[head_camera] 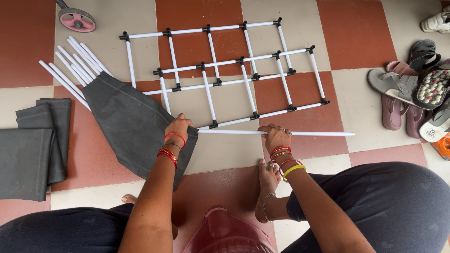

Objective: The person assembles a multi-tier rack by inserting white pipes into black plastic connectors and sliding black fabric shelves onto the pipes.

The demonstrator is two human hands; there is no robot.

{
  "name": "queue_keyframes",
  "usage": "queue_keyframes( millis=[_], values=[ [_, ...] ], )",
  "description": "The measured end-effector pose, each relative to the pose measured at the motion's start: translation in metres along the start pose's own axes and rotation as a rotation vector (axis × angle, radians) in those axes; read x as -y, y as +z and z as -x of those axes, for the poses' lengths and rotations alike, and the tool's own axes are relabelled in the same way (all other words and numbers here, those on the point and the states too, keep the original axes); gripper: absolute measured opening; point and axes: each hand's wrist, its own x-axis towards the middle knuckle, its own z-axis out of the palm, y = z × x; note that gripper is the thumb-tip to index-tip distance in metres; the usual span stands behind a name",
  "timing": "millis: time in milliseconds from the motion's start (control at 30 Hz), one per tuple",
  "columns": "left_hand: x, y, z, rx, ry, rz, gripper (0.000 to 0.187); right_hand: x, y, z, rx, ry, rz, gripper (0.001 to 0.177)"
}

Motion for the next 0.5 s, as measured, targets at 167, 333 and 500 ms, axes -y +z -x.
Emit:
queue_keyframes(
  millis=[167,333,500],
  values=[
    [0.0047,-0.0006,0.0003,0.014,-0.010,0.023,0.028,0.0060,-0.0095,0.0020,0.046,0.058,-0.038,0.022],
    [0.0083,0.0029,-0.0012,0.032,0.029,0.055,0.041,0.0060,-0.0096,0.0018,0.032,0.045,-0.045,0.016],
    [0.0077,-0.0013,0.0025,0.016,0.031,0.050,0.022,0.0051,-0.0060,0.0004,0.040,0.066,-0.091,0.017]
  ],
)
